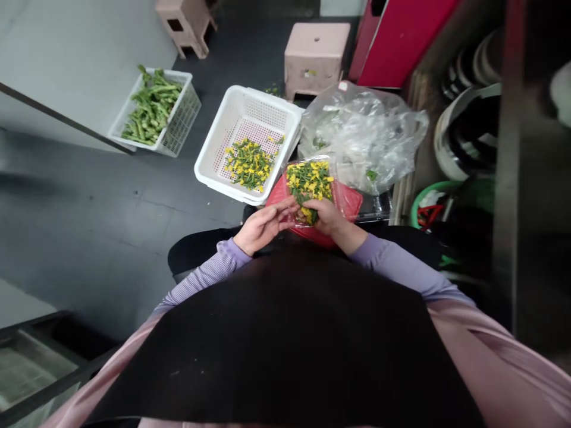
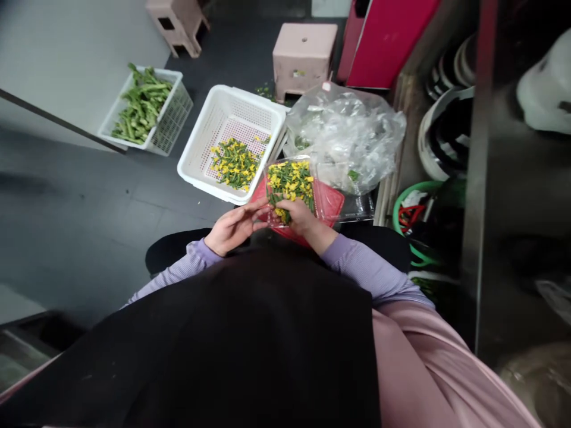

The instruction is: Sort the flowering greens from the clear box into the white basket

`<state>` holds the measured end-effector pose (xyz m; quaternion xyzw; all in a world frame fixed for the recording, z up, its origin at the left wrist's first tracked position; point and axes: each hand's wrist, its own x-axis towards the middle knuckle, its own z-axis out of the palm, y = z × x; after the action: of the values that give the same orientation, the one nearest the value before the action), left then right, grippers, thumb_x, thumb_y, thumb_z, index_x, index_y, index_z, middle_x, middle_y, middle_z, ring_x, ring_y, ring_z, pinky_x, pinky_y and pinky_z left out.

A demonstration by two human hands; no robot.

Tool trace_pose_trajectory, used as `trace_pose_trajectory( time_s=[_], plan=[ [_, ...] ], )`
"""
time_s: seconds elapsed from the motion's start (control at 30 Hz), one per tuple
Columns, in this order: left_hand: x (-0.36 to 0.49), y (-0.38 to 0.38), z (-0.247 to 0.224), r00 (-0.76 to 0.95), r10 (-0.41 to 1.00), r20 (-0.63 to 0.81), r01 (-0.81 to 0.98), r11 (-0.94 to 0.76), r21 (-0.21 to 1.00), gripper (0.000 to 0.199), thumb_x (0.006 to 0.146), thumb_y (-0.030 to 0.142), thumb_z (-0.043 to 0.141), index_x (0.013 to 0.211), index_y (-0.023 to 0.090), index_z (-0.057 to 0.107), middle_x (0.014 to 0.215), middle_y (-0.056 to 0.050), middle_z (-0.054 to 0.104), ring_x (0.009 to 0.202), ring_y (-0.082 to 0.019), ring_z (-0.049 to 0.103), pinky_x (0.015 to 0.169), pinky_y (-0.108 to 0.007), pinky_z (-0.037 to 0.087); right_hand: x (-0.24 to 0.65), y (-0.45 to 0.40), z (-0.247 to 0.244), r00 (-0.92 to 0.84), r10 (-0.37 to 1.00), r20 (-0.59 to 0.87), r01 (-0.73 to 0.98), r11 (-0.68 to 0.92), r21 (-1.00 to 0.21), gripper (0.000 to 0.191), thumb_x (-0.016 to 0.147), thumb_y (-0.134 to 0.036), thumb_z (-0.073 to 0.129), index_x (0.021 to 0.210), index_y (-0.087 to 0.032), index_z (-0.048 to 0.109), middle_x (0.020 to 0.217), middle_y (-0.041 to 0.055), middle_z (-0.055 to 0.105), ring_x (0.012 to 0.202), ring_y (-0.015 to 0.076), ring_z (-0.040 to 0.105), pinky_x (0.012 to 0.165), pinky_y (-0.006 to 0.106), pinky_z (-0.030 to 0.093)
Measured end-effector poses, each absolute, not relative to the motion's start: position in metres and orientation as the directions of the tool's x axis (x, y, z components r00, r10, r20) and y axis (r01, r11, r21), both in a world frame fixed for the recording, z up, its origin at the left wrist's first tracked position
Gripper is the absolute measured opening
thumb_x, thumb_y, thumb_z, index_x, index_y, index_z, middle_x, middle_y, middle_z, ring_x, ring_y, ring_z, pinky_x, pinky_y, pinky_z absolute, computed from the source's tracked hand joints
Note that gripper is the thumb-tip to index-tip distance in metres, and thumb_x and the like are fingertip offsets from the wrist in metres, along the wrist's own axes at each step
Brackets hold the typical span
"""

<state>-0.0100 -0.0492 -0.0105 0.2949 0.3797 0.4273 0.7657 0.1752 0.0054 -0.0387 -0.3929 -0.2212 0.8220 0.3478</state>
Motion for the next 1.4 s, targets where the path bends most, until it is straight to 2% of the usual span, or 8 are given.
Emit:
trace_pose_trajectory(
  time_s=[0.27, 0.5, 0.6, 0.87, 0.97, 1.07, 1.23, 1.4],
  plan=[
    [0.022, -0.035, -0.028, 0.402, 0.806, -0.435, -0.366, 0.577, 0.73, 0.035, 0.087, 0.037, 0.068, 0.116, 0.018, 0.074, 0.115, -0.011, 0.074, 0.113, -0.022, 0.067, 0.093, -0.034, 0.055, 0.193, -0.004, -0.044, -0.303, 0.858, -0.415, -0.472, -0.514, -0.716, 0.029, 0.07, -0.029, 0.081, 0.091, -0.018, 0.064, 0.075, -0.0019, 0.064, 0.058, 0.0086, 0.053, 0.046, 0.021, 0.037],
    [0.042, -0.004, -0.028, 0.195, 0.902, -0.385, 0.014, 0.39, 0.921, 0.02, 0.082, 0.02, 0.075, 0.101, 0.014, 0.069, 0.074, 0.0, 0.067, 0.055, -0.008, 0.059, 0.053, -0.021, 0.048, 0.221, 0.002, -0.048, -0.269, 0.929, -0.253, -0.009, -0.265, -0.964, 0.017, 0.074, -0.029, 0.08, 0.079, -0.017, 0.068, 0.065, -0.0002, 0.061, 0.064, 0.0139, 0.052, 0.059, 0.028, 0.042],
    [0.05, 0.01, -0.026, 0.242, 0.886, -0.395, 0.156, 0.366, 0.917, 0.006, 0.083, 0.014, 0.071, 0.083, 0.013, 0.065, 0.06, 0.001, 0.062, 0.047, -0.008, 0.056, 0.051, -0.022, 0.047, 0.229, 0.004, -0.05, -0.333, 0.917, -0.22, 0.134, -0.185, -0.974, 0.013, 0.078, -0.027, 0.075, 0.077, -0.015, 0.07, 0.067, 0.0003, 0.064, 0.064, 0.0124, 0.052, 0.066, 0.029, 0.043],
    [0.039, 0.018, -0.032, 0.368, 0.805, -0.466, 0.265, 0.389, 0.882, 0.017, 0.086, 0.023, 0.072, 0.077, 0.013, 0.061, 0.057, 0.0, 0.062, 0.042, -0.008, 0.056, 0.046, -0.019, 0.046, 0.232, 0.023, -0.052, -0.488, 0.857, -0.165, 0.335, 0.009, -0.942, 0.008, 0.073, -0.023, 0.075, 0.074, -0.015, 0.072, 0.075, 0.0034, 0.071, 0.072, 0.016, 0.059, 0.071, 0.029, 0.043],
    [0.031, 0.024, -0.04, 0.367, 0.789, -0.493, 0.239, 0.432, 0.869, 0.014, 0.09, 0.024, 0.065, 0.083, 0.012, 0.061, 0.063, 0.0, 0.063, 0.047, -0.008, 0.057, 0.052, -0.021, 0.051, 0.236, 0.034, -0.046, -0.513, 0.837, -0.189, 0.254, -0.062, -0.965, 0.012, 0.072, -0.024, 0.075, 0.08, -0.016, 0.072, 0.073, 0.0014, 0.068, 0.065, 0.0138, 0.057, 0.066, 0.028, 0.044],
    [0.025, 0.033, -0.051, 0.274, 0.877, -0.396, 0.484, 0.23, 0.844, 0.01, 0.085, 0.009, 0.058, 0.092, 0.012, 0.065, 0.078, -0.004, 0.067, 0.065, -0.011, 0.064, 0.069, -0.027, 0.057, 0.247, 0.046, -0.042, -0.309, 0.905, -0.293, 0.057, -0.29, -0.955, 0.017, 0.074, -0.021, 0.071, 0.091, -0.017, 0.069, 0.071, 0.0007, 0.065, 0.054, 0.0105, 0.049, 0.052, 0.025, 0.039],
    [0.041, 0.045, -0.063, 0.464, 0.871, -0.161, 0.833, -0.367, 0.414, 0.034, 0.083, 0.005, 0.053, 0.109, 0.014, 0.074, 0.11, -0.012, 0.07, 0.111, -0.023, 0.065, 0.101, -0.036, 0.05, 0.26, 0.057, -0.034, -0.064, 0.9, -0.432, -0.344, -0.426, -0.837, 0.015, 0.076, -0.009, 0.061, 0.089, -0.016, 0.061, 0.07, 0.0008, 0.061, 0.055, 0.0082, 0.052, 0.046, 0.019, 0.034],
    [0.087, 0.05, -0.079, 0.321, 0.867, -0.38, 0.941, -0.247, 0.231, 0.034, 0.096, 0.035, 0.054, 0.115, 0.014, 0.072, 0.111, -0.015, 0.073, 0.105, -0.025, 0.069, 0.093, -0.033, 0.052, 0.254, 0.054, -0.033, -0.073, 0.858, -0.509, -0.369, -0.497, -0.785, 0.011, 0.078, -0.011, 0.065, 0.081, -0.016, 0.056, 0.071, 0.0013, 0.061, 0.057, 0.0081, 0.056, 0.045, 0.017, 0.037]
  ],
)
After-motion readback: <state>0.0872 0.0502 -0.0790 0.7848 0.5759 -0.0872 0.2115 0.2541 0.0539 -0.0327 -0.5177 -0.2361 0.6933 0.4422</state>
